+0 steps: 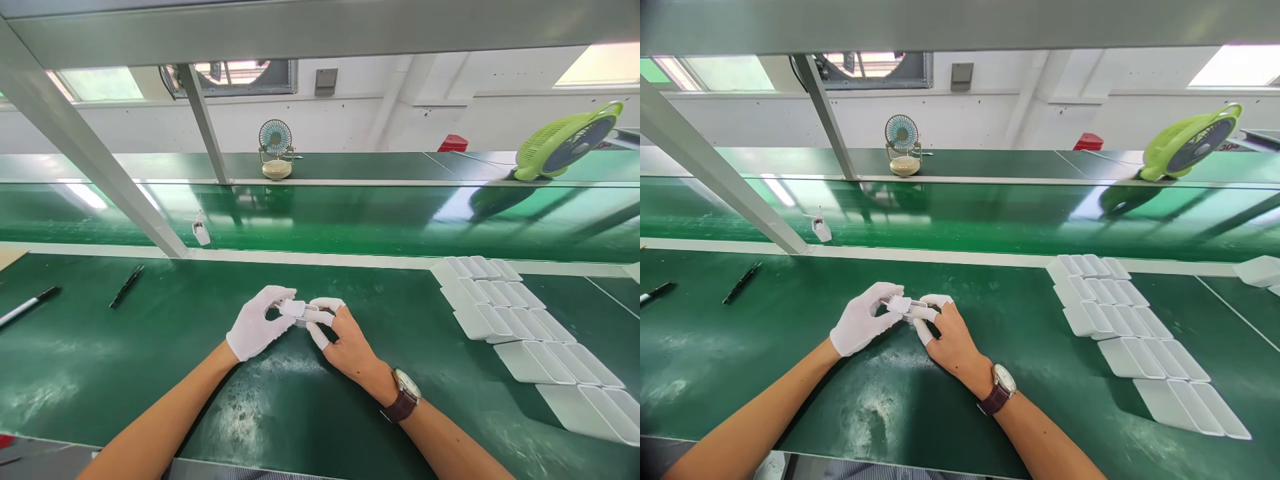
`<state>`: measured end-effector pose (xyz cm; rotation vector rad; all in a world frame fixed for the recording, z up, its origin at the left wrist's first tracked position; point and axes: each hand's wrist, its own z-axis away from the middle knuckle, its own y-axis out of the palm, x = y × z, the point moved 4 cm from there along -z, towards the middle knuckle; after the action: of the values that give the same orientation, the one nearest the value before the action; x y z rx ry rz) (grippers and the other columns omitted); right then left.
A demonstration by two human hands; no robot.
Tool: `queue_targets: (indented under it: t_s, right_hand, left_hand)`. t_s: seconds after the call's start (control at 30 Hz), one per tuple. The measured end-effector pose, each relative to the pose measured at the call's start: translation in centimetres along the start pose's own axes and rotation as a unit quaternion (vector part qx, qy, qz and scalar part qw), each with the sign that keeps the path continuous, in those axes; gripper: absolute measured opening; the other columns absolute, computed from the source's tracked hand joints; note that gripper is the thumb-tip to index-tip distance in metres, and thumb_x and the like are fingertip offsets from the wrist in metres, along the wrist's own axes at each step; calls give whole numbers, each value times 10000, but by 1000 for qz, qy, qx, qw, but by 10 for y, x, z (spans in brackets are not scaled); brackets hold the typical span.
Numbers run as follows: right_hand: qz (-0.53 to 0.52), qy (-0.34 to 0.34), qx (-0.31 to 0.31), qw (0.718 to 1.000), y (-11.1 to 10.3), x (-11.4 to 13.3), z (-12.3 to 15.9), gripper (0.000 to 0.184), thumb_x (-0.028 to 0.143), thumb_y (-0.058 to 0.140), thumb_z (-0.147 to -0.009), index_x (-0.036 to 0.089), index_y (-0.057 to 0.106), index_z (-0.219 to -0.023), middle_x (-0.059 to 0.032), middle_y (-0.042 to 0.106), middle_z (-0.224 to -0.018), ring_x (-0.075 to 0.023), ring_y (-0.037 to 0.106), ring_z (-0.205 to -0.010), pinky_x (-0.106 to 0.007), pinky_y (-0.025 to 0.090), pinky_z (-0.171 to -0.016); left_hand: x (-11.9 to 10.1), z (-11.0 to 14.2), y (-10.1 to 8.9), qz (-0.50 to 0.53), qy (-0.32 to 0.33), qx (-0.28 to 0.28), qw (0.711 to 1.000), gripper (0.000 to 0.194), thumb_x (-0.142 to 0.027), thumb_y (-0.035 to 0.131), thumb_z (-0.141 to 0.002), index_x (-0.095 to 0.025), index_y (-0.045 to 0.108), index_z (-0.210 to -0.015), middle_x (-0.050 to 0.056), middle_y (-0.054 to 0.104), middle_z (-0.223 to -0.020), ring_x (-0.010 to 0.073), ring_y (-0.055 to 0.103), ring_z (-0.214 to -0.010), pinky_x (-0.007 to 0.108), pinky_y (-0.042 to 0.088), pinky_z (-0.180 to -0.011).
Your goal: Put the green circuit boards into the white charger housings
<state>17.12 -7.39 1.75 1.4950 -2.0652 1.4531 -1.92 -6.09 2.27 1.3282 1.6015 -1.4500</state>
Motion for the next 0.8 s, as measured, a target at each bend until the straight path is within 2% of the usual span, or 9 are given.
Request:
queue_targets:
  t_s: [0.1, 0.23, 0.37, 0.5, 0.57, 0.63, 0.7, 0.8]
  right_hand:
    - [-1, 6, 11, 1000, 3, -3, 2, 235, 210, 543, -945, 285, 667, -1129, -94, 627, -1190, -241, 621, -1114, -448, 558, -929]
    - [-6, 13, 39, 999, 6, -6, 4, 252, 216, 549, -949, 296, 661, -1160, -83, 643, -1212, -237, 632, -1124, -443, 562, -938]
    - [-15, 2, 17, 1000, 4, -6, 2, 235, 207, 556, -945, 294, 669, -1132, -83, 651, -1204, -231, 646, -1096, -424, 571, -915]
    - [-28, -10, 21, 999, 5, -7, 0, 226, 200, 548, -941, 282, 684, -1102, -92, 658, -1180, -232, 650, -1065, -428, 571, -899]
    - [-47, 11, 26, 999, 6, -9, -1, 203, 217, 569, -931, 277, 690, -1082, -89, 664, -1169, -235, 648, -1064, -439, 560, -918]
    - [-109, 62, 17, 992, 6, -13, -3, 169, 255, 599, -918, 268, 686, -1062, -80, 672, -1154, -230, 649, -1065, -432, 554, -935]
    - [-231, 142, -7, 963, 7, -18, -3, 175, 313, 640, -897, 254, 656, -1061, -66, 684, -1119, -218, 662, -1036, -406, 570, -911]
    - [-417, 261, -19, 870, 13, -21, -2, 287, 412, 689, -857, 236, 608, -1070, -47, 704, -1038, -214, 691, -940, -392, 601, -832]
  left_hand:
    - [-3, 0, 0, 7, 9, 1, 1000, 321, -187, 653, -814, -230, 642, -1132, 52, 664, -1105, 170, 666, -954, 313, 573, -848]
    - [-2, 1, 1, -13, 11, 4, 1000, 350, -169, 649, -809, -230, 626, -1152, 52, 666, -1113, 177, 660, -969, 338, 563, -881]
    - [5, 2, 3, 0, -11, -5, 1000, 612, -166, 683, -789, -248, 496, -1366, 77, 651, -1225, 199, 657, -1049, 401, 537, -980]
    - [11, 0, 5, 22, -20, -10, 1000, 838, -187, 762, -721, -232, 374, -1462, 105, 615, -1275, 224, 648, -1083, 418, 546, -966]
    - [15, -1, 8, 3, -38, 14, 999, 920, -199, 802, -678, -235, 350, -1478, 94, 613, -1265, 231, 645, -1082, 424, 551, -960]
    - [19, -2, 11, -26, -54, 34, 998, 992, -204, 842, -629, -242, 340, -1484, 79, 622, -1231, 235, 645, -1067, 430, 560, -945]
    - [19, -1, 15, -49, -36, 31, 998, 1035, -188, 868, -585, -251, 346, -1476, 79, 615, -1225, 240, 643, -1052, 432, 574, -915]
    - [7, 3, 19, -74, 58, -17, 995, 889, -172, 845, -622, -266, 429, -1402, 92, 581, -1264, 233, 639, -1023, 413, 595, -846]
